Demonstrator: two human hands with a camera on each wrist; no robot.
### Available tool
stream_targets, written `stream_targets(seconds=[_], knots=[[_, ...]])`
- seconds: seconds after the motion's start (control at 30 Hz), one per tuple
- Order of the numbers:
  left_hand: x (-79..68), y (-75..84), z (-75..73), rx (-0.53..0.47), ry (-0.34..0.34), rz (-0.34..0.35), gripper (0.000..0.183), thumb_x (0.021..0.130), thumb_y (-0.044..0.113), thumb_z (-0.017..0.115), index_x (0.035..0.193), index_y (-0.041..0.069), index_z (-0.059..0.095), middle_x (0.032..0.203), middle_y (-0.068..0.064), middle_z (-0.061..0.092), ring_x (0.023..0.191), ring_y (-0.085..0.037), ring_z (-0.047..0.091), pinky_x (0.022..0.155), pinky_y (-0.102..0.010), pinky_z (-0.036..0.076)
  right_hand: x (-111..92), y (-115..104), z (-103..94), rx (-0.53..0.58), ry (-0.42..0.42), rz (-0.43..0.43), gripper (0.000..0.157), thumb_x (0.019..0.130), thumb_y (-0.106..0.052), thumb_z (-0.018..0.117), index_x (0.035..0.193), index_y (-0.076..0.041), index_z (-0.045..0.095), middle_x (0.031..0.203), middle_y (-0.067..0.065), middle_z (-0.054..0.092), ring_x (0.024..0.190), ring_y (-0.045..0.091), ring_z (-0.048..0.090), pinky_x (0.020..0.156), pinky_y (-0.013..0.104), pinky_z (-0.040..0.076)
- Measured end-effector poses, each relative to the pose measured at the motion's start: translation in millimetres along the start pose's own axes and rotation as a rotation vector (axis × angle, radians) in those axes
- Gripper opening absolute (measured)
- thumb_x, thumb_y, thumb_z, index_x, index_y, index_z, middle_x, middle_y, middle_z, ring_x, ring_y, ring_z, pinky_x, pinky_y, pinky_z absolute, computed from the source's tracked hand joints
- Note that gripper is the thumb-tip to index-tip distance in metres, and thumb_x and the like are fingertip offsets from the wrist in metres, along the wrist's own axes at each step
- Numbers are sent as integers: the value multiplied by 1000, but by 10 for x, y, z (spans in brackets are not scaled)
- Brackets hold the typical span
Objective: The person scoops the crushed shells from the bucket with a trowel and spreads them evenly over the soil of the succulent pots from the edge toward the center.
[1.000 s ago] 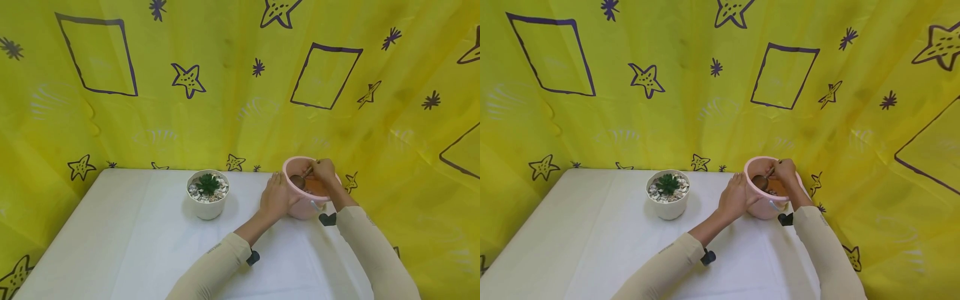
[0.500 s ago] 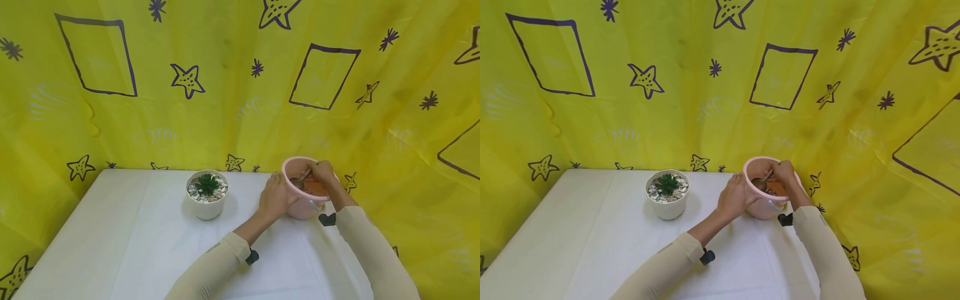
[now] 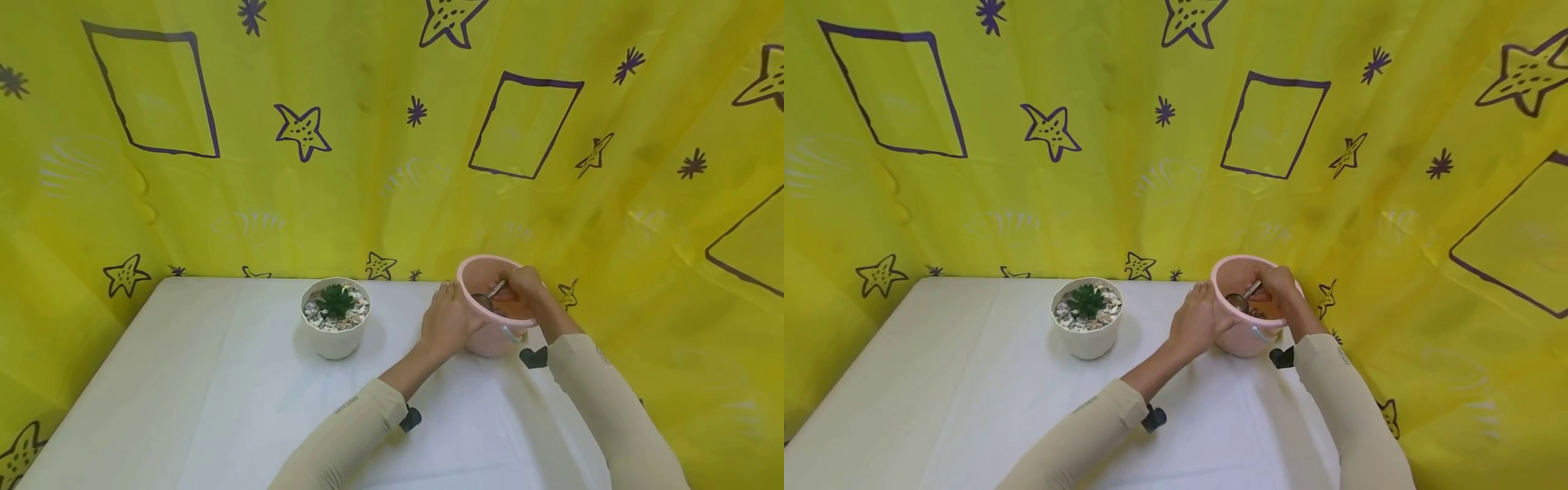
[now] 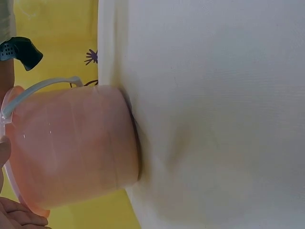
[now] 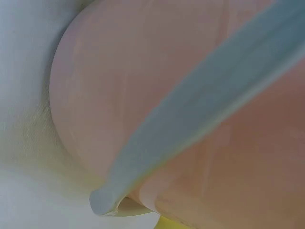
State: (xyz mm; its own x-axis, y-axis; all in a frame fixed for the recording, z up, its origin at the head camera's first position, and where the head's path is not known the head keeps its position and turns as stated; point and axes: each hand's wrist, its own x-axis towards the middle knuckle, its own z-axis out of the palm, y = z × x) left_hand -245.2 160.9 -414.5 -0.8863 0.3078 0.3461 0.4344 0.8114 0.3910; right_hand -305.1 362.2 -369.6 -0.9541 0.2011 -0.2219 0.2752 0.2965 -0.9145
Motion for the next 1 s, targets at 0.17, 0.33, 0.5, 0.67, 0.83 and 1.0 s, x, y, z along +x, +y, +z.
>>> stream_targets(seconds=[0.17,0.33,0.5,0.67,0.83,1.0], knots=[[-5,-4,-11,-10,2,3,98,91,66,72,155,-4,46,153,-14,56,144,-27,50,114,-36,43,14,-2,-3,14,-13,20,28,108,-8,45,109,16,60,79,13,75,69,24,78,72,37,63],[0,-2,-15,-7,7,12,97,91,66,72,154,-4,48,152,-14,57,143,-27,51,112,-36,45,20,-4,-11,10,-28,18,29,107,-8,47,112,17,60,79,13,75,71,25,78,74,38,63],[7,5,-24,-7,-12,4,96,92,66,70,156,-3,46,154,-13,55,144,-26,49,114,-35,43,6,2,-16,-9,-23,27,29,106,-10,51,116,16,59,79,13,73,71,27,78,66,32,63],[16,5,-23,-9,-6,-1,98,91,67,71,156,-3,46,153,-13,56,144,-26,49,115,-35,42,-27,-8,6,32,-63,100,31,106,-11,48,119,16,57,76,12,73,64,26,76,59,34,63],[22,10,-32,-11,-2,-3,99,91,68,71,156,-2,46,152,-12,57,143,-26,50,114,-35,44,-18,-10,11,53,-75,143,33,106,-12,45,120,16,57,73,12,72,60,26,75,58,37,63],[-2,13,-42,-15,-10,-14,100,90,68,72,156,-2,46,153,-12,56,143,-26,50,111,-36,47,-30,-2,16,52,-84,127,31,107,-12,47,121,13,56,75,12,72,61,25,75,63,38,64]])
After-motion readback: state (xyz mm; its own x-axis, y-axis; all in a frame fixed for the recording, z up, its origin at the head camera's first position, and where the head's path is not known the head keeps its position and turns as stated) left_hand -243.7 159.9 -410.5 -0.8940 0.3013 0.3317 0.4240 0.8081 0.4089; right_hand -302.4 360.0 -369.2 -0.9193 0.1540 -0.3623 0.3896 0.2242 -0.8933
